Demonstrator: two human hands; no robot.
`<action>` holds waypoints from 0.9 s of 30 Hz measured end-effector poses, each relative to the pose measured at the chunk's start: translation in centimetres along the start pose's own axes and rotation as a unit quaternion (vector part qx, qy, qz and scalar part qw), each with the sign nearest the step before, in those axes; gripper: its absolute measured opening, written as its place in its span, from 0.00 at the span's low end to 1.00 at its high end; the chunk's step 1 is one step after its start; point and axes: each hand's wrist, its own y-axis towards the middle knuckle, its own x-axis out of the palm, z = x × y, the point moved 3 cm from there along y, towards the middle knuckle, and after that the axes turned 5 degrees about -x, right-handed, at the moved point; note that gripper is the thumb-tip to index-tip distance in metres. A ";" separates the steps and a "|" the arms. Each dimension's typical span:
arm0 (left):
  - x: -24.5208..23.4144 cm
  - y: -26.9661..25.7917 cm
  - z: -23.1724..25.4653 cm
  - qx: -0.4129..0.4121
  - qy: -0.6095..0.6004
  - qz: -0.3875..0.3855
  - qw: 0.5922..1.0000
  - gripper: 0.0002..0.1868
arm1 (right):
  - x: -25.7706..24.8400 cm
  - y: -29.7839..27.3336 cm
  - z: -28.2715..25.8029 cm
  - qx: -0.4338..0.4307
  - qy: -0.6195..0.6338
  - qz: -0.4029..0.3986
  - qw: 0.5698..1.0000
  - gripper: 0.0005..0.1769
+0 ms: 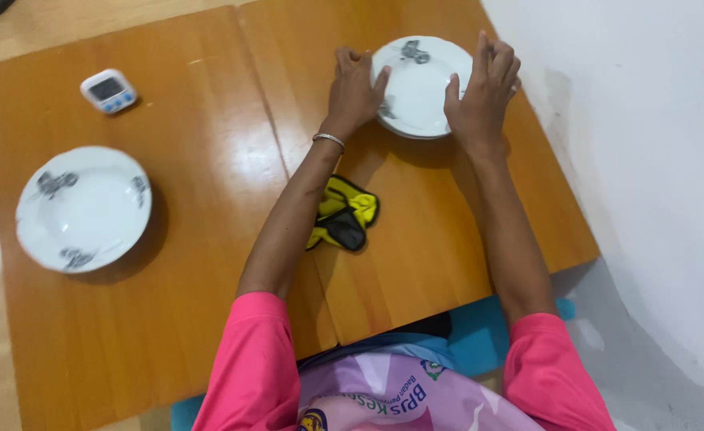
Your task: Scrubbing ceramic plates with a sponge at a wooden table.
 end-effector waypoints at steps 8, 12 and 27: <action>-18.1 -6.1 -9.1 0.010 0.072 0.167 0.983 0.29 | 2.8 6.1 -20.1 -0.109 0.361 -0.162 0.912 0.18; -29.5 -13.0 -18.0 -0.099 0.154 0.244 0.952 0.22 | 4.2 5.9 -32.9 -0.241 0.365 -0.269 0.858 0.13; -39.7 -31.9 -26.5 -0.295 0.115 0.202 0.927 0.34 | 12.6 3.3 -48.0 -0.227 0.269 -0.425 0.834 0.30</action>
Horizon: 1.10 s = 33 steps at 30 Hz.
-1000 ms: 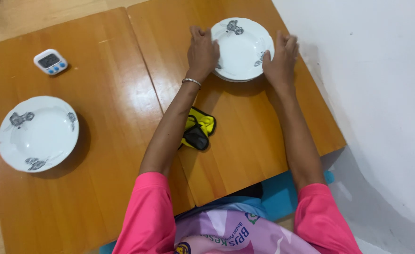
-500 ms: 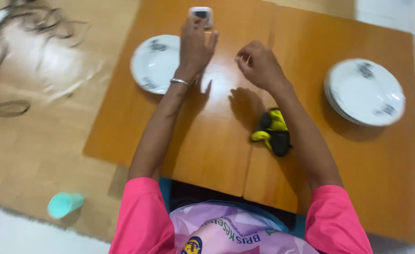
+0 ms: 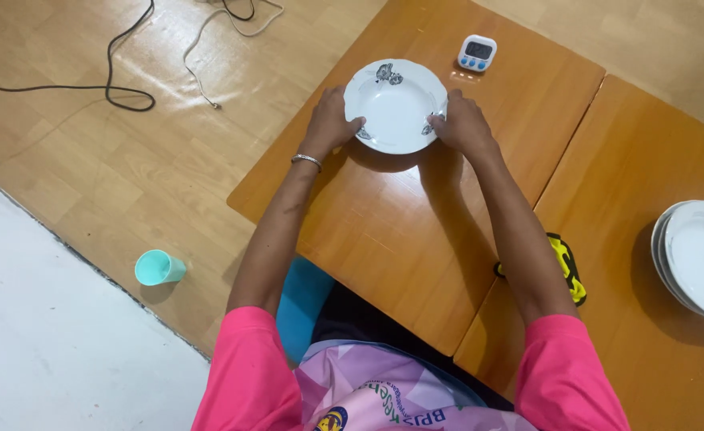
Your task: Scrubbing ceramic plates with a sponge at a wooden table.
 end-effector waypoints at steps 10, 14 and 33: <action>6.0 0.0 5.6 -0.052 -0.060 0.003 0.997 0.25 | -1.9 -6.2 7.4 0.055 0.125 0.012 0.991 0.32; 10.6 -0.7 10.6 0.014 -0.109 -0.028 0.994 0.23 | -5.4 -13.2 9.7 0.141 0.141 0.037 0.979 0.31; 18.8 -6.7 19.6 -0.106 -0.561 -0.263 0.778 0.16 | -7.4 -36.8 10.2 0.121 0.002 0.224 0.967 0.22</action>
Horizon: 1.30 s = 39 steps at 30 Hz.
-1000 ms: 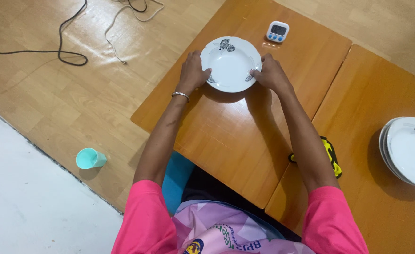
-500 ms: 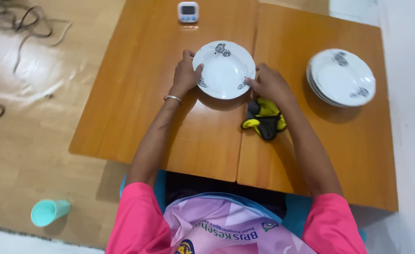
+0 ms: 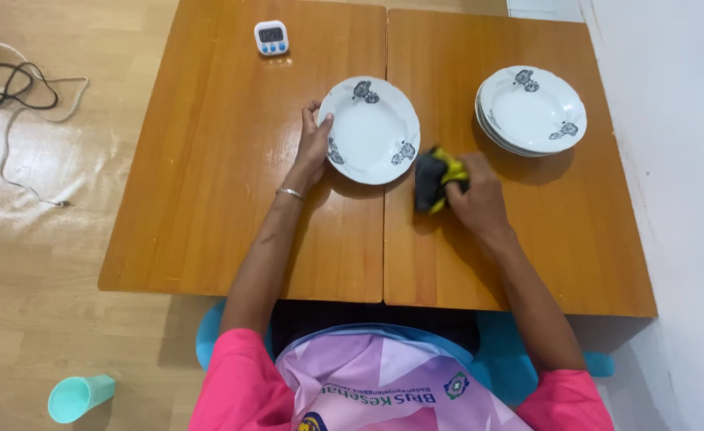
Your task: Scrubbing ceramic plates with a sponge at a wooden table.
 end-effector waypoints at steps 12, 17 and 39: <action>2.7 -2.4 -2.6 -0.030 -0.048 -0.055 0.997 0.38 | 9.0 5.2 -8.2 -0.320 0.061 -0.010 0.945 0.42; 4.5 -5.0 -1.1 -0.053 -0.179 -0.115 0.976 0.38 | 8.3 6.1 -4.1 -0.227 -0.151 -0.009 0.962 0.44; 5.0 -5.7 -3.2 0.105 0.081 -0.100 0.986 0.34 | 8.2 4.4 -7.4 -0.270 0.090 -0.006 0.959 0.40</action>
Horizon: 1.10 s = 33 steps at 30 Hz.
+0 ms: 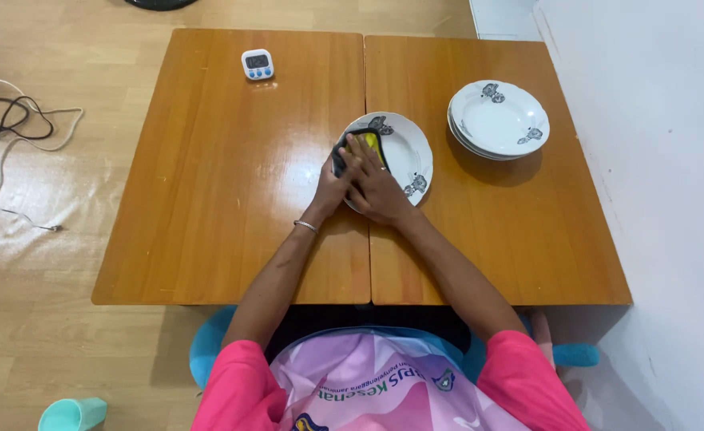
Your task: Scrubbing ceramic plates with a sponge at a wooden table.
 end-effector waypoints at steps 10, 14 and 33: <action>1.0 -0.4 2.8 -0.036 -0.025 0.031 0.999 0.32 | -2.6 -1.0 5.1 0.158 -0.311 -0.006 0.937 0.44; 0.6 -0.2 2.0 -0.028 -0.028 0.015 0.999 0.31 | -0.5 -1.0 4.0 0.081 -0.215 0.033 0.973 0.42; -0.6 0.2 0.6 -0.063 -0.272 -0.010 0.960 0.38 | 0.9 -0.1 0.5 -0.001 -0.056 -0.064 0.996 0.47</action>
